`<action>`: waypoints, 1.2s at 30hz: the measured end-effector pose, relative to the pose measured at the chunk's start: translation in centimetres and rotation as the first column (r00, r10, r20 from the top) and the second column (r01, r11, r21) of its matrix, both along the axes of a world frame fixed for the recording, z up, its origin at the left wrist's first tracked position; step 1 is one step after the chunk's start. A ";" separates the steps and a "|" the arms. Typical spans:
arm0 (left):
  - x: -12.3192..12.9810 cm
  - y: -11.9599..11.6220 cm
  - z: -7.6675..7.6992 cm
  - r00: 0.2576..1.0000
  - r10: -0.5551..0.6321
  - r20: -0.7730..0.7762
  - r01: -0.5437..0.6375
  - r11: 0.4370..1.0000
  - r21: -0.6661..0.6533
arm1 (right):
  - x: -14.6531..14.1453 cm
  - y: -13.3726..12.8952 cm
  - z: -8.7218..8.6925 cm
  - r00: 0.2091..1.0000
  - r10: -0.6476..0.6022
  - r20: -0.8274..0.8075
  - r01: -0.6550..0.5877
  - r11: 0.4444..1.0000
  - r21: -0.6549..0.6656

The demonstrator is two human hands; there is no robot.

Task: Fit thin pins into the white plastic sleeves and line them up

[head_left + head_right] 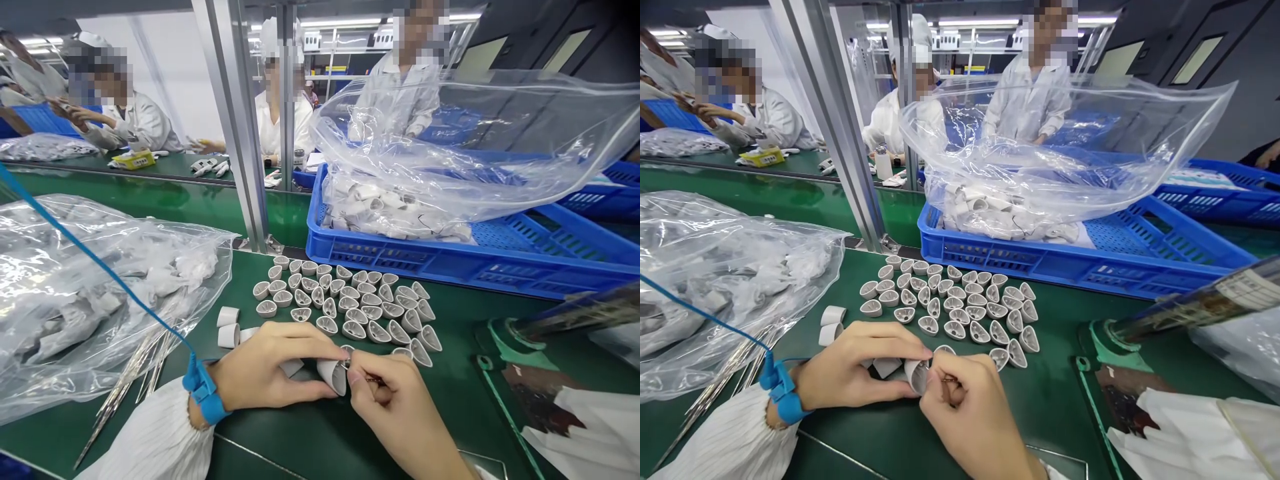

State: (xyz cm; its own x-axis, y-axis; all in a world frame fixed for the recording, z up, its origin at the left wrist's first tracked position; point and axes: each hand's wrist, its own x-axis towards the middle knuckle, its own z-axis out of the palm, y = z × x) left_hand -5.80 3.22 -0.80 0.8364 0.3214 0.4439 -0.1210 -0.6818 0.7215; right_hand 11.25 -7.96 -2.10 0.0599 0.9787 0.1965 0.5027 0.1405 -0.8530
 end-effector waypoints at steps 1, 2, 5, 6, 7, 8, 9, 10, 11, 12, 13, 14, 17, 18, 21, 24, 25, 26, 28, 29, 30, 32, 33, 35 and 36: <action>0.0 0.0 0.0 1.000 0.004 0.002 -0.004 1.000 -0.001 | 0.0 0.0 0.0 1.000 0.004 0.000 -0.004 1.000 -0.003; 0.0 0.0 -0.1 1.000 0.006 0.006 -0.006 1.000 -0.002 | 0.0 0.0 0.0 1.000 0.007 0.001 -0.007 1.000 -0.003; 0.0 0.1 -0.2 1.000 0.000 0.016 0.000 1.000 0.014 | 0.1 0.1 0.1 1.000 0.009 0.010 -0.009 1.000 0.002; 0.0 0.1 -0.2 1.000 -0.002 0.017 0.002 1.000 0.026 | 0.1 0.2 0.1 1.000 0.008 0.014 -0.009 1.000 0.003; 0.0 0.1 -0.3 1.000 -0.003 0.014 0.002 0.999 0.041 | 0.1 0.2 0.2 1.000 0.008 0.019 -0.008 1.000 0.003; 0.0 0.1 -0.3 1.000 -0.004 0.011 0.004 0.998 0.059 | 0.1 0.3 0.2 1.000 0.008 0.024 -0.008 1.000 0.002; 0.0 0.1 -0.4 1.000 -0.006 0.007 0.005 0.997 0.081 | 0.1 0.3 0.2 0.999 0.008 0.031 -0.008 1.000 -0.001; 0.0 0.2 -0.5 1.000 -0.008 0.006 0.008 0.995 0.103 | 0.1 0.4 0.2 0.999 0.007 0.038 -0.007 1.000 -0.004; -0.1 0.2 -0.5 1.000 -0.010 0.005 0.009 0.992 0.126 | 0.1 0.4 0.2 0.999 0.007 0.046 -0.006 1.000 -0.010; -0.1 0.1 -0.5 1.000 -0.008 0.005 0.007 0.989 0.146 | 0.1 0.3 0.1 0.998 0.008 0.054 -0.007 1.000 -0.018; -0.1 0.1 -0.6 1.000 -0.002 0.002 0.001 0.987 0.160 | 0.1 0.3 0.0 0.998 0.008 0.062 -0.006 1.000 -0.028; -0.1 0.1 -0.6 1.000 0.009 -0.004 -0.008 0.986 0.167 | 0.1 0.3 0.0 0.998 0.009 0.067 -0.006 0.999 -0.034; -0.2 -0.2 -0.5 0.999 0.019 -0.035 -0.014 0.988 0.154 | 0.0 0.3 -0.1 0.997 0.007 0.072 -0.004 0.999 -0.045; -0.2 -0.2 -0.5 0.999 0.011 -0.040 -0.005 0.989 0.145 | 0.0 0.3 -0.1 0.997 0.002 0.074 0.002 0.999 -0.048; -0.3 -0.3 -0.6 0.997 0.014 -0.072 -0.007 0.996 0.094 | -0.1 0.4 -0.1 0.996 -0.018 0.090 0.022 0.999 -0.040; -0.4 -0.2 -0.7 0.995 0.036 -0.088 -0.035 0.999 0.022 | -0.1 0.5 -0.3 0.994 -0.055 0.090 0.055 0.999 0.001; -0.3 -0.1 -0.7 0.996 0.031 -0.083 -0.031 0.999 0.010 | -0.1 0.5 -0.4 0.994 -0.070 0.078 0.069 0.998 0.015; -0.3 -0.1 -0.6 0.997 0.020 -0.075 -0.019 1.000 0.005 | 0.0 0.4 -0.6 0.994 -0.089 0.057 0.088 0.996 0.027; -0.2 0.1 -0.5 0.997 -0.001 -0.081 0.001 1.000 0.009 | 0.2 0.2 -0.8 0.989 -0.144 -0.040 0.145 0.989 0.033; -0.2 0.2 -0.4 0.996 -0.002 -0.092 0.004 1.000 0.015 | 0.2 0.0 -0.9 0.976 -0.174 -0.127 0.179 0.984 0.024; -0.2 0.3 -0.4 0.994 -0.001 -0.108 0.004 1.000 0.027 | 0.2 -0.1 -0.9 0.948 -0.208 -0.241 0.216 0.976 0.006; -0.2 0.4 -0.4 0.988 0.013 -0.154 0.001 0.996 0.085 | 0.1 -0.3 -0.9 0.832 -0.252 -0.494 0.274 0.961 -0.028; -0.3 0.5 -0.5 0.983 0.020 -0.180 0.003 0.992 0.129 | 0.0 -0.4 -0.8 0.762 -0.252 -0.596 0.288 0.957 -0.037; -0.4 0.7 -0.9 0.973 0.037 -0.229 0.016 0.974 0.227 | -0.3 -0.5 -0.7 0.662 -0.220 -0.716 0.289 0.957 -0.027; -0.4 0.8 -1.1 0.967 0.050 -0.251 0.020 0.963 0.270 | -0.5 -0.5 -0.7 0.639 -0.205 -0.741 0.286 0.958 -0.018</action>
State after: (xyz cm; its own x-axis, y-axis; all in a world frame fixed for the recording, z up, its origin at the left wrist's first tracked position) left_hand -6.18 3.99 -1.86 0.9284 0.2330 0.2894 0.0531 -0.8542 0.5173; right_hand 10.78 -8.46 -2.76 0.4589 0.8857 0.0695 -0.2475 0.2026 -0.9475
